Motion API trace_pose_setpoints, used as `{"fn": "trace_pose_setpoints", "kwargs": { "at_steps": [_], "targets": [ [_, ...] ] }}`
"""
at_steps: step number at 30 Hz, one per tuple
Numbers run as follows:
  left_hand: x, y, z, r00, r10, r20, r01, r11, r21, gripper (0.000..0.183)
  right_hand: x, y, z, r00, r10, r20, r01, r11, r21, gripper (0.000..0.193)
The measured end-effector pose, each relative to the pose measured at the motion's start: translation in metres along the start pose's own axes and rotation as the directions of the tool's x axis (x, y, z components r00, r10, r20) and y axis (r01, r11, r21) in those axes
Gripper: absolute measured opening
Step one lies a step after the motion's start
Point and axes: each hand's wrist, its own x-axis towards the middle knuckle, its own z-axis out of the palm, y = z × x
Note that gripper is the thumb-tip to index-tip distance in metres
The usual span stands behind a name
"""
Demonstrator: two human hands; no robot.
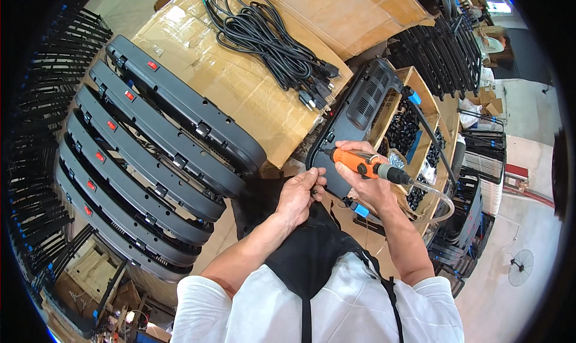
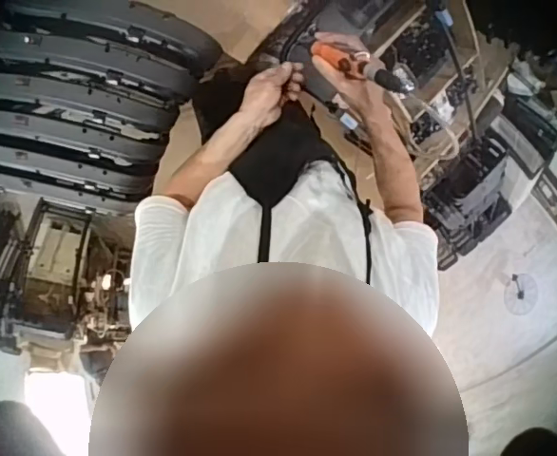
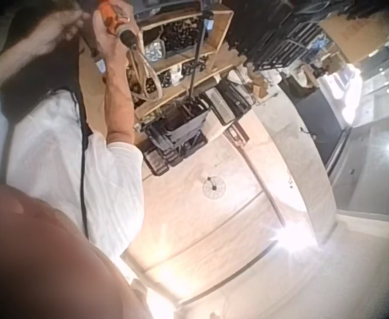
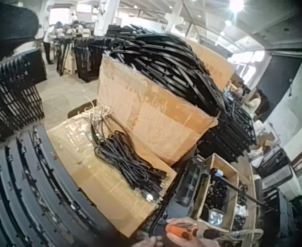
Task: Assembling electronic and plastic components onto an equipment frame using an electric screwdriver and pliers.
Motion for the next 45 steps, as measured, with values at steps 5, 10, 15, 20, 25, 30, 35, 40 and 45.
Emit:
{"fn": "trace_pose_setpoints", "kwargs": {
  "at_steps": [5,10,15,20,25,30,35,40,45],
  "targets": [
    [0.004,0.003,0.0,0.997,-0.038,-0.066,0.034,0.998,-0.061,0.03,0.001,0.004,0.001,0.997,-0.073,0.003,0.073,0.996,-0.052,0.034],
    [0.011,0.007,0.005,0.993,-0.039,-0.115,0.03,0.996,-0.078,0.031,0.005,-0.012,-0.004,0.999,0.024,0.026,-0.021,0.992,-0.123,0.044],
    [0.025,0.015,0.037,0.975,-0.021,-0.219,0.002,0.996,-0.087,0.027,-0.008,-0.015,-0.038,0.995,-0.07,-0.07,0.074,0.996,0.047,0.045],
    [0.073,0.015,0.105,0.998,-0.056,-0.001,0.055,0.984,-0.171,0.027,-0.011,-0.01,-0.12,0.988,-0.125,-0.095,0.134,0.986,0.096,0.05],
    [0.136,-0.019,0.191,0.975,-0.177,0.137,0.203,0.957,-0.206,0.024,-0.009,0.028,-0.21,0.981,-0.064,-0.185,0.086,0.989,0.118,0.051],
    [0.202,-0.05,0.26,0.952,-0.284,0.117,0.303,0.931,-0.204,0.021,0.009,0.072,-0.283,0.967,-0.054,-0.248,0.079,0.993,0.091,0.049],
    [0.25,-0.071,0.306,0.972,-0.199,0.125,0.222,0.951,-0.213,0.026,0.052,0.114,-0.325,0.953,-0.004,-0.302,0.079,0.968,0.237,0.052],
    [0.256,-0.075,0.306,0.983,-0.185,0.007,0.183,0.978,0.104,0.031,0.113,0.141,-0.342,0.945,0.048,-0.324,0.078,0.928,0.365,0.052],
    [0.261,-0.072,0.256,0.971,-0.21,0.117,0.194,0.972,0.136,0.025,0.155,0.151,-0.335,0.957,0.041,-0.288,0.076,0.92,0.383,0.047]
  ]
}}
